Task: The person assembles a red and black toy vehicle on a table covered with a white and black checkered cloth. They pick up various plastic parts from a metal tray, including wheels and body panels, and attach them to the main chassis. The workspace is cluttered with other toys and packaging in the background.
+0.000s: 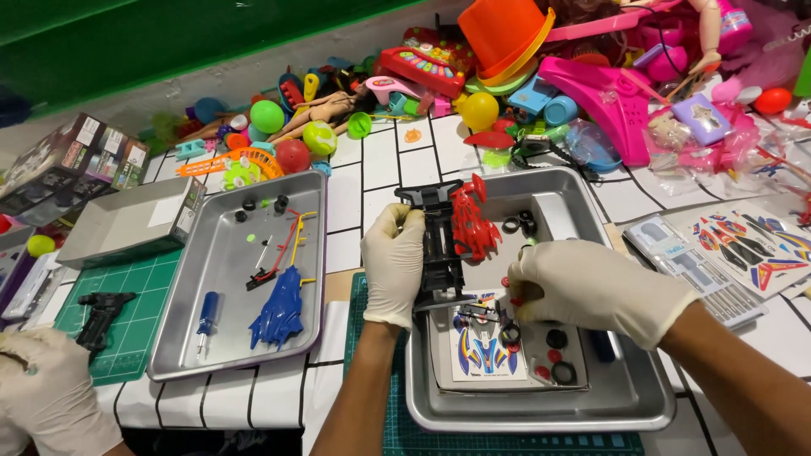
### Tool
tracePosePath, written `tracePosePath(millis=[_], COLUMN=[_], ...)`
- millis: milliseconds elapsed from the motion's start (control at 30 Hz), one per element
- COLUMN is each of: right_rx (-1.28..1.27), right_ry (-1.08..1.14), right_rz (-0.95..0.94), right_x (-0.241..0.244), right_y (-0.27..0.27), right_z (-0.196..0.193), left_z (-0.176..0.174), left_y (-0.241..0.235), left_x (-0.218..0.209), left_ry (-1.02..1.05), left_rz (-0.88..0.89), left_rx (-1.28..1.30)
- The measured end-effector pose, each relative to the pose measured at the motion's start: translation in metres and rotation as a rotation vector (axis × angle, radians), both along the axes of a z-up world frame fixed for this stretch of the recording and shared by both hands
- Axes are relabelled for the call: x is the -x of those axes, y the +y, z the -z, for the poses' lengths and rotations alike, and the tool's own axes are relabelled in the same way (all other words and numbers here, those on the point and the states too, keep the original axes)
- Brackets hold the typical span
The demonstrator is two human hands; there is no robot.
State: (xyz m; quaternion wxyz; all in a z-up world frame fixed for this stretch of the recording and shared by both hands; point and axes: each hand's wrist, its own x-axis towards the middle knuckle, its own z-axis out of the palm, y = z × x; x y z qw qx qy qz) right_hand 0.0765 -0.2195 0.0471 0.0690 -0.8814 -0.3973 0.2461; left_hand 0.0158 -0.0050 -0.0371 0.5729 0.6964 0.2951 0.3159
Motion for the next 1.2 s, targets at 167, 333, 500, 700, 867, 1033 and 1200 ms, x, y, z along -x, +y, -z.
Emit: tracePosePath(millis=[167,333,500,700,867,1033,1200], right_rx=[0.013,-0.029,-0.171,-0.094,-0.233,-0.545,-0.711], right_ry=[-0.064,-0.056,-0.025,0.009,-0.142,-0.263,-0.252], right_rz=[-0.029,-0.048,-0.079,-0.026,-0.148,-0.126,0.216], right_x=[0.002,-0.007,-0.018,-0.014,-0.033,-0.038,-0.033], right_y=[0.002,0.000,-0.008,-0.003,-0.005,0.002,0.009], right_z=[0.002,0.009,0.017,0.019,0.032,0.042,0.053], left_z=[-0.010,-0.018,-0.008,-0.013,-0.047,-0.044,-0.018], left_y=[-0.006,-0.008,0.007,0.005,-0.011,-0.013,-0.006], left_x=[0.003,0.005,0.002,0.005,0.016,0.016,0.006], left_ry=[-0.011,0.007,0.054,0.070,0.037,-0.036,0.003], left_rz=[0.012,0.014,-0.030,-0.019,0.023,0.049,0.102], left_rx=[0.015,0.024,0.001,0.040,0.009,-0.008,0.027])
